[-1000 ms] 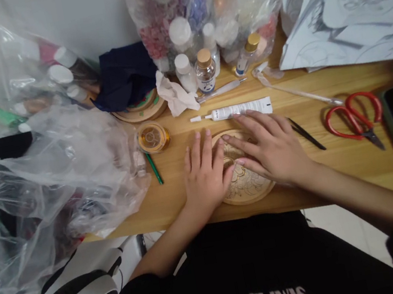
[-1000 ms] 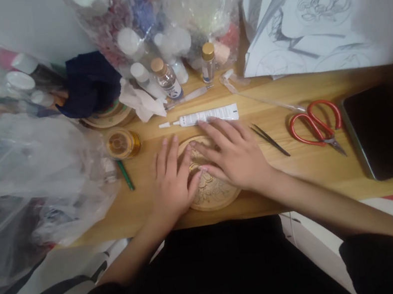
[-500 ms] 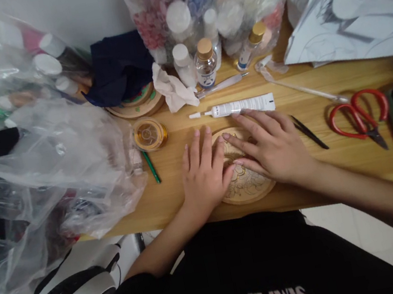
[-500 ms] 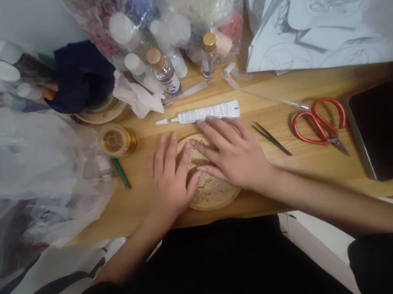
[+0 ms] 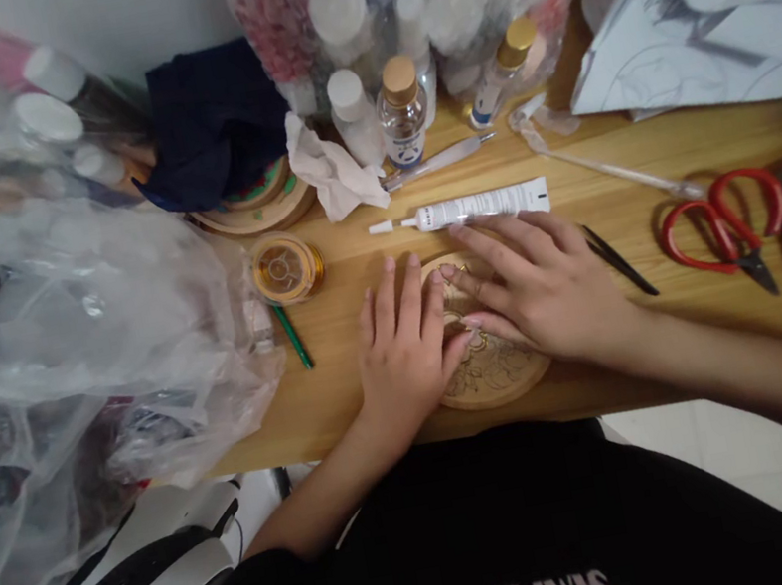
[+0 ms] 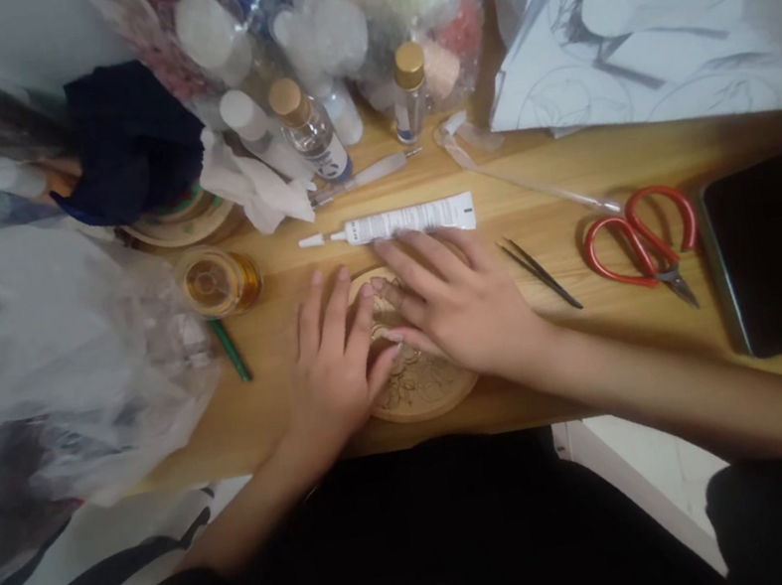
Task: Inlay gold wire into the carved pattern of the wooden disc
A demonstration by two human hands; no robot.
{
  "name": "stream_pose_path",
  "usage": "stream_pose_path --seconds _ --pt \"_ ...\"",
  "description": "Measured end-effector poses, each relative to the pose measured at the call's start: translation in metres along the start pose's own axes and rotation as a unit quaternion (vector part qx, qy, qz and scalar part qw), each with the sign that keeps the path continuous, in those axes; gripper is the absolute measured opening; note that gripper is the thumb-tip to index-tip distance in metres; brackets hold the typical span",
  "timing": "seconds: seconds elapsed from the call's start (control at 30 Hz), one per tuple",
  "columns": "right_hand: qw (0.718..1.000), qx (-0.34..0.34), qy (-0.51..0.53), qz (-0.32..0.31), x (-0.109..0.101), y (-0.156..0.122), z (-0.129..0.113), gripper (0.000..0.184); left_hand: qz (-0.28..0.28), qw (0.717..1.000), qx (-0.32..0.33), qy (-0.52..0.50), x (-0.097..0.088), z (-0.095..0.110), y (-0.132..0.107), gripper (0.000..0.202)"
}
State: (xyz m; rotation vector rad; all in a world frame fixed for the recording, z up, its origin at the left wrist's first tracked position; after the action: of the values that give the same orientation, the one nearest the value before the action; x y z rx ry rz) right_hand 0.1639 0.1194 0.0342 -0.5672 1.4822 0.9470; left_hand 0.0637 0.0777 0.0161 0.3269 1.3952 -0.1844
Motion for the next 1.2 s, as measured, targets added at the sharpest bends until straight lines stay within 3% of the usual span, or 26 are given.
stream_pose_path --seconds 0.2,0.47,0.7,0.83,1.2 --pt "1.000 -0.008 -0.002 0.011 0.000 0.000 -0.004 0.042 -0.016 1.000 0.010 0.010 0.002 0.001 -0.001 0.068" --pt "1.000 -0.028 0.005 0.010 0.004 -0.003 -0.009 0.046 -0.038 0.998 -0.015 -0.037 0.006 -0.006 -0.005 0.065" --pt "0.987 0.067 0.142 0.024 0.014 -0.017 0.011 0.043 -0.026 0.995 -0.041 -0.092 0.009 -0.013 -0.009 0.060" --pt "0.982 0.092 0.157 0.047 0.009 -0.027 0.015 0.042 -0.003 0.995 -0.032 -0.099 0.007 -0.014 -0.011 0.059" --pt "0.985 0.097 0.139 -0.026 0.016 -0.041 0.000 0.062 -0.010 0.994 -0.030 -0.103 0.012 -0.005 -0.004 0.060"
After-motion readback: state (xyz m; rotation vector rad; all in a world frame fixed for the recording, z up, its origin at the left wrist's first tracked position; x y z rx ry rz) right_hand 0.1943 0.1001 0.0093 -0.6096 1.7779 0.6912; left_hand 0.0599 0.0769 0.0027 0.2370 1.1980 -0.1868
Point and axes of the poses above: each hand's wrist, its own y-axis towards the middle knuckle, its own x-axis out of the palm, z = x × y, the point moved 8 cm from there along y, towards the middle knuckle, and after that the axes turned 2 degrees about -z, right-handed, at the moved point
